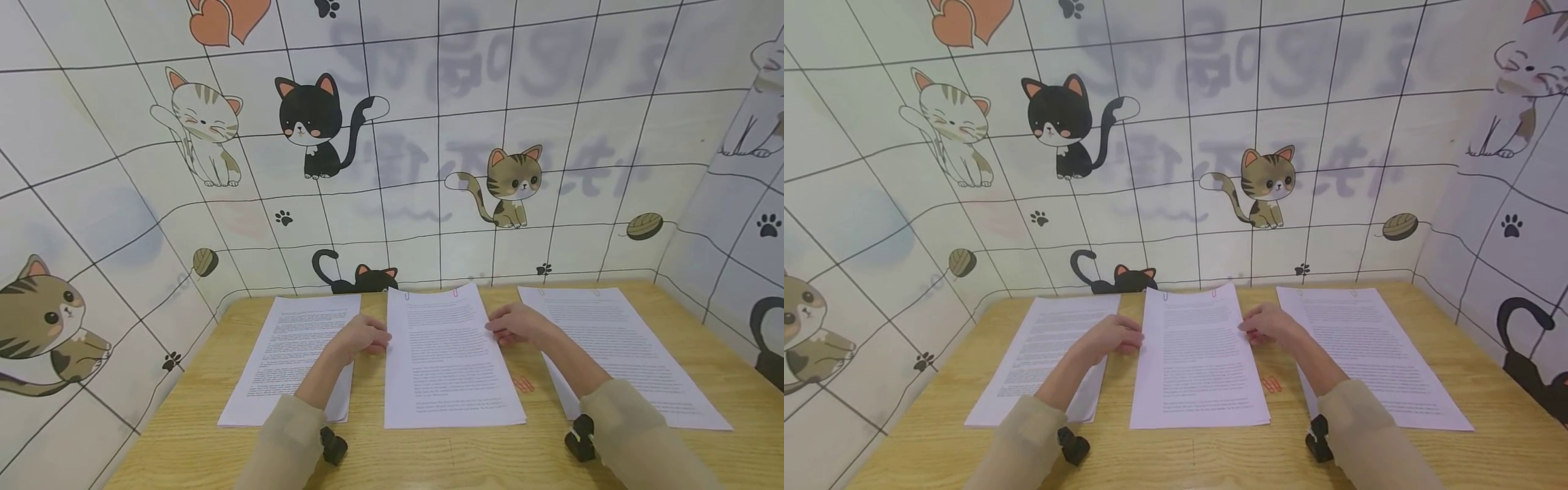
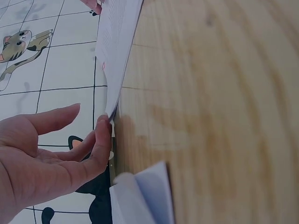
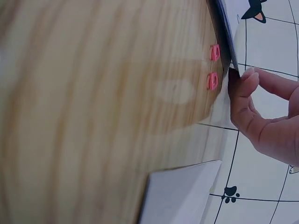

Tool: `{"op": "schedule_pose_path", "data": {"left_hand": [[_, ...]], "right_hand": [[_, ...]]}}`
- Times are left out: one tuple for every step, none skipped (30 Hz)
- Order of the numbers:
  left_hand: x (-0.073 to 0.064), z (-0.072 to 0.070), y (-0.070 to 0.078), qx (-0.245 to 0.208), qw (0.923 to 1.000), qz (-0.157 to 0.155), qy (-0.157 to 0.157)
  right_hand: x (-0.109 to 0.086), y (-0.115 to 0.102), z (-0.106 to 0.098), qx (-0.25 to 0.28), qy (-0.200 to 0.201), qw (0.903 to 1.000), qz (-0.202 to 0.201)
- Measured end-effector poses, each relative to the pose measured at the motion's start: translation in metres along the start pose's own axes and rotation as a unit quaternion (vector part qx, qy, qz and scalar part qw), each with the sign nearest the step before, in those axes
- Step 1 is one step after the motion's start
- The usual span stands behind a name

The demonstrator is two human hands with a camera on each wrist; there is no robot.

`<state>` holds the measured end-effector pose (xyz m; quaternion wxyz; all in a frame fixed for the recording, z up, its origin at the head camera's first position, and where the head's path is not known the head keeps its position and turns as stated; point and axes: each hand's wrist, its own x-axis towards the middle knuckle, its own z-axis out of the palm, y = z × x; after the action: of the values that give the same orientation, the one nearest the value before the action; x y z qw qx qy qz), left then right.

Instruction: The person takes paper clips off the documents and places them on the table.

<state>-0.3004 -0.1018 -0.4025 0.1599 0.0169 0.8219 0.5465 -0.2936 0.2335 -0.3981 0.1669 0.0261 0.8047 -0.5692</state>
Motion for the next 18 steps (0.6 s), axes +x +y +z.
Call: {"op": "schedule_pose_path", "data": {"left_hand": [[-0.0003, 0.0001, 0.0002, -0.002, 1.0000, 0.000, -0.001], [-0.0006, 0.0002, 0.0004, -0.003, 1.0000, 0.000, -0.002], [-0.0008, 0.0003, 0.0007, -0.004, 1.0000, -0.001, -0.002], [-0.0013, 0.0003, 0.0009, -0.003, 1.0000, 0.000, -0.003], [-0.0012, 0.0003, 0.0009, -0.001, 1.0000, 0.001, -0.003], [-0.0015, 0.0003, 0.0011, 0.001, 1.0000, 0.001, -0.003], [-0.0016, 0.0004, 0.0011, 0.003, 1.0000, 0.001, -0.004], [-0.0018, 0.0002, 0.0012, 0.007, 1.0000, 0.003, -0.004], [-0.0020, 0.0000, 0.0013, 0.011, 0.9999, 0.005, -0.005], [-0.0024, -0.0002, 0.0013, 0.014, 0.9999, 0.007, -0.008], [-0.0025, -0.0005, 0.0012, 0.015, 0.9998, 0.008, -0.009], [-0.0030, -0.0008, 0.0011, 0.017, 0.9998, 0.009, -0.011], [-0.0032, -0.0010, 0.0009, 0.018, 0.9997, 0.012, -0.014], [-0.0034, -0.0012, 0.0006, 0.018, 0.9996, 0.014, -0.017], [-0.0035, -0.0013, 0.0003, 0.017, 0.9995, 0.017, -0.020], [-0.0035, -0.0011, 0.0000, 0.013, 0.9995, 0.019, -0.023], [-0.0035, -0.0010, -0.0003, 0.012, 0.9993, 0.023, -0.026], [-0.0033, -0.0006, -0.0006, 0.005, 0.9992, 0.026, -0.029]], "right_hand": [[-0.0004, -0.0002, 0.0001, -0.002, -0.004, 1.0000, -0.003], [-0.0010, -0.0004, 0.0004, -0.003, -0.007, 1.0000, -0.005], [-0.0014, -0.0005, 0.0006, -0.006, -0.011, 0.9999, -0.009], [-0.0018, -0.0006, 0.0009, -0.011, -0.014, 0.9998, -0.013], [-0.0021, -0.0006, 0.0011, -0.018, -0.014, 0.9996, -0.017], [-0.0025, -0.0006, 0.0015, -0.023, -0.016, 0.9994, -0.022], [-0.0026, -0.0006, 0.0015, -0.032, -0.020, 0.9988, -0.030], [-0.0026, -0.0005, 0.0018, -0.036, -0.024, 0.9984, -0.036], [-0.0026, -0.0005, 0.0019, -0.041, -0.028, 0.9978, -0.044], [-0.0027, -0.0005, 0.0019, -0.045, -0.033, 0.9971, -0.052], [-0.0027, -0.0005, 0.0021, -0.047, -0.035, 0.9967, -0.056], [-0.0028, -0.0008, 0.0024, -0.049, -0.038, 0.9962, -0.061], [-0.0030, -0.0009, 0.0026, -0.051, -0.039, 0.9960, -0.063], [-0.0032, -0.0010, 0.0028, -0.053, -0.040, 0.9957, -0.065], [-0.0037, -0.0012, 0.0029, -0.057, -0.040, 0.9953, -0.067], [-0.0041, -0.0014, 0.0030, -0.062, -0.039, 0.9950, -0.069], [-0.0045, -0.0015, 0.0032, -0.063, -0.035, 0.9951, -0.067], [-0.0051, -0.0016, 0.0032, -0.067, -0.036, 0.9947, -0.070]]}}
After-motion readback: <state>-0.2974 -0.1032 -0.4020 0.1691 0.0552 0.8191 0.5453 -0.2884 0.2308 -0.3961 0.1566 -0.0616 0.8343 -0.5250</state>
